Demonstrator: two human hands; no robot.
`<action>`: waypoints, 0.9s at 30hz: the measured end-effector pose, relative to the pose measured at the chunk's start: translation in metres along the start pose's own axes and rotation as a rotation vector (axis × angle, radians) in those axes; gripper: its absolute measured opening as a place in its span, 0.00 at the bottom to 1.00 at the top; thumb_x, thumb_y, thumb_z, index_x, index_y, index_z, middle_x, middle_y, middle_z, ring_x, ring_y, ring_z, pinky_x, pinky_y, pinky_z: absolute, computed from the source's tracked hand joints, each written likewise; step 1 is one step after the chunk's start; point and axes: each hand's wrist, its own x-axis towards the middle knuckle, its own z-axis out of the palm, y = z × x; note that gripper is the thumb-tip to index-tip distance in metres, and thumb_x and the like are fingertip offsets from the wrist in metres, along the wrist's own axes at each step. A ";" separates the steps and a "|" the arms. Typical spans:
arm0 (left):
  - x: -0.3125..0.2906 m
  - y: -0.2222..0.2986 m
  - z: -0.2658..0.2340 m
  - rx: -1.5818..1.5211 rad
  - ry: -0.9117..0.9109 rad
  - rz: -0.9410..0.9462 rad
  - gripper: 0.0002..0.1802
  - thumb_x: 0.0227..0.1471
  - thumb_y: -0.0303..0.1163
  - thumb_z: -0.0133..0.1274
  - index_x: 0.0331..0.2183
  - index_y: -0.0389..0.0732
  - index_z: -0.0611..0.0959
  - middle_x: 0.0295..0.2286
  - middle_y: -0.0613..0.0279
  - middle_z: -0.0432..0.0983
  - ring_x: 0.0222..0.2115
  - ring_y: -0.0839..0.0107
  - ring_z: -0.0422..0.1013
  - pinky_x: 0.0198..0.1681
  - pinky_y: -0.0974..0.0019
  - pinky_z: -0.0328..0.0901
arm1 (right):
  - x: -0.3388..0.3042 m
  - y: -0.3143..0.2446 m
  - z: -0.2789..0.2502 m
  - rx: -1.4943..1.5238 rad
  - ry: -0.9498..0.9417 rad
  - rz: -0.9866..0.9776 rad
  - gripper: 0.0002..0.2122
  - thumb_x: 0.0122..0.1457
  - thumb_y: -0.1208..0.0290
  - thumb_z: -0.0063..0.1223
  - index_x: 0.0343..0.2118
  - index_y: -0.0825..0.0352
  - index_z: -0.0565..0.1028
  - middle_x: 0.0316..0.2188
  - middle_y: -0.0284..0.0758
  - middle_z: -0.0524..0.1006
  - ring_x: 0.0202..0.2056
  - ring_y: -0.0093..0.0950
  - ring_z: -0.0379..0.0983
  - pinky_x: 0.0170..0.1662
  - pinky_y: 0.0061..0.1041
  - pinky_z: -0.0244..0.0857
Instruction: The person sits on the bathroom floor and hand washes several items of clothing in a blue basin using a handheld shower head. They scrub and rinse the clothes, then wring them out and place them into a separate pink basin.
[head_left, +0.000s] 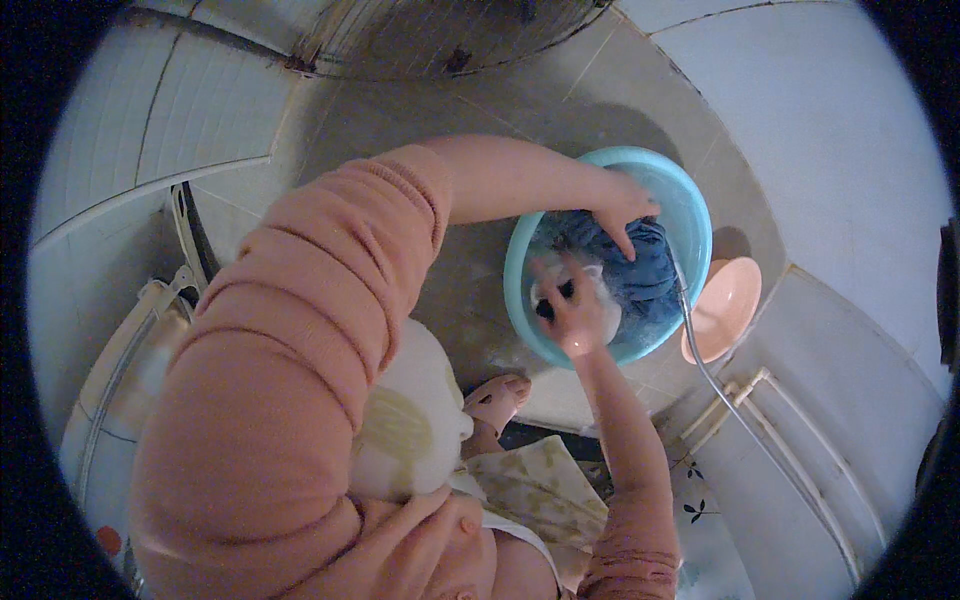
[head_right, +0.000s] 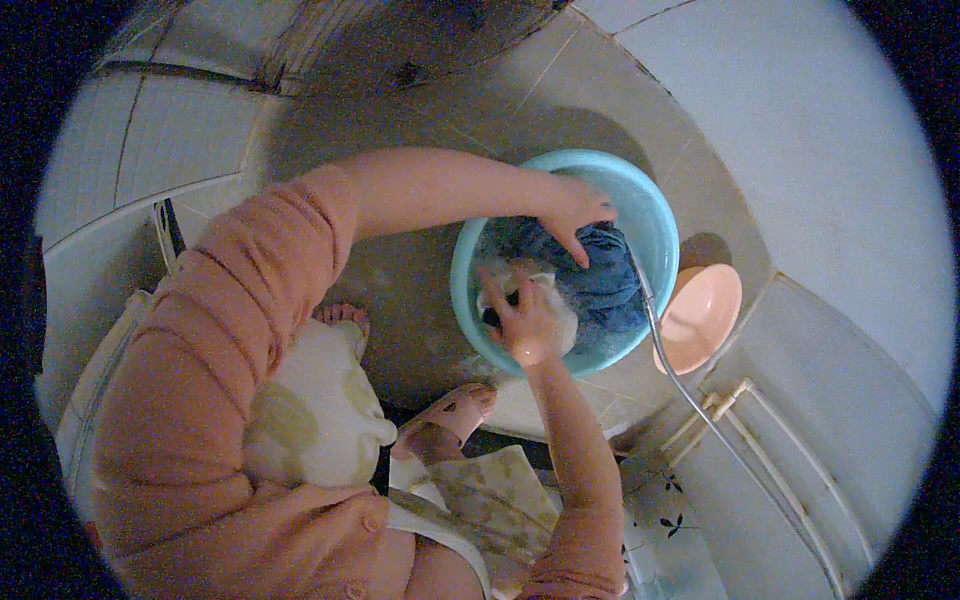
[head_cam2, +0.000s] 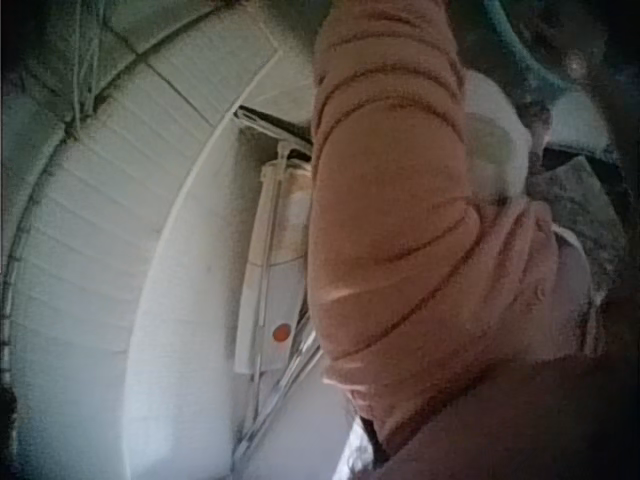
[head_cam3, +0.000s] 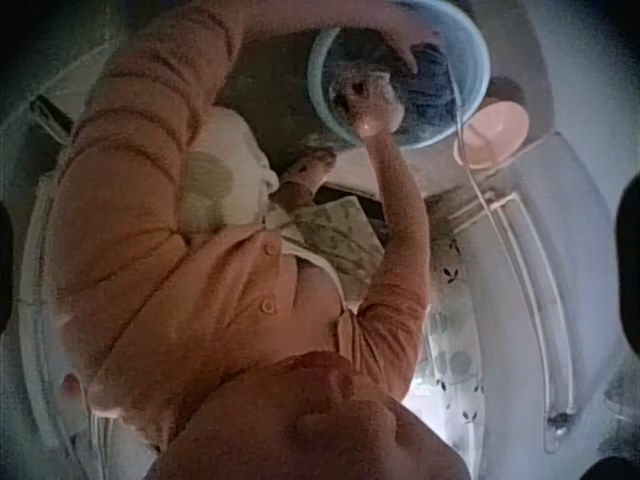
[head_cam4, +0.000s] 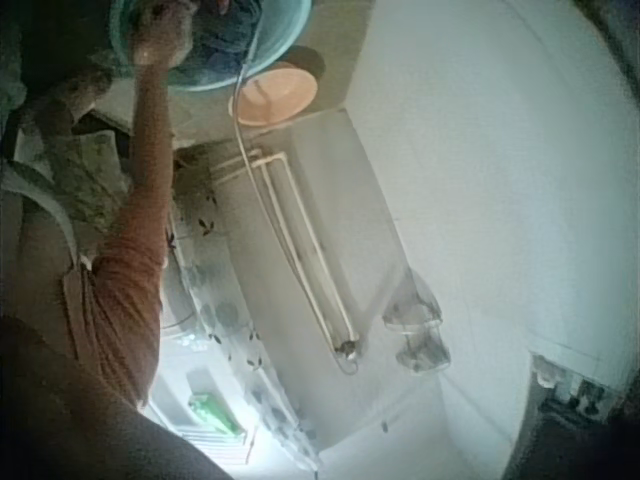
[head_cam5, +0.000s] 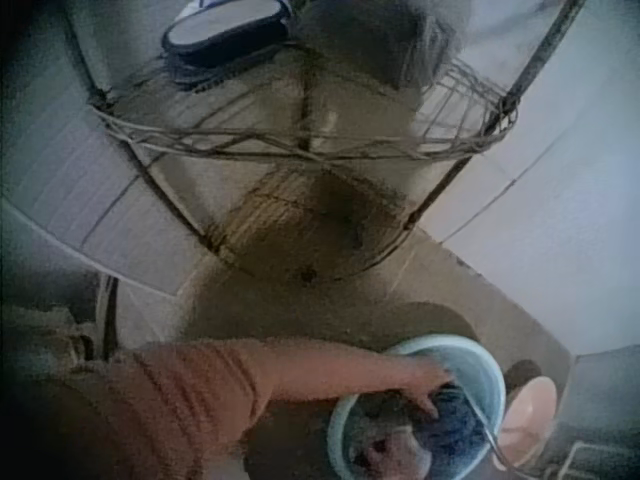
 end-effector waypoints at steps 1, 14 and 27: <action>0.000 -0.001 0.000 0.002 0.002 -0.010 0.45 0.31 0.62 0.57 0.43 0.37 0.68 0.40 0.46 0.67 0.40 0.49 0.65 0.43 0.52 0.61 | 0.002 0.005 0.010 -0.024 -0.037 0.008 0.31 0.35 0.70 0.61 0.48 0.46 0.68 0.49 0.39 0.61 0.44 0.40 0.62 0.42 0.33 0.64; -0.001 0.000 -0.002 0.101 0.094 0.132 0.45 0.32 0.63 0.55 0.45 0.37 0.68 0.41 0.47 0.66 0.44 0.51 0.63 0.47 0.53 0.59 | 0.028 0.030 0.039 -0.242 -0.297 0.412 0.19 0.52 0.62 0.46 0.48 0.61 0.67 0.48 0.42 0.66 0.47 0.36 0.65 0.46 0.37 0.62; -0.008 -0.004 0.004 0.110 0.043 0.053 0.45 0.33 0.63 0.54 0.43 0.35 0.69 0.40 0.45 0.68 0.41 0.49 0.66 0.43 0.53 0.62 | -0.148 -0.087 -0.283 0.463 0.669 0.480 0.22 0.52 0.51 0.45 0.36 0.70 0.71 0.29 0.37 0.72 0.34 0.32 0.68 0.40 0.30 0.64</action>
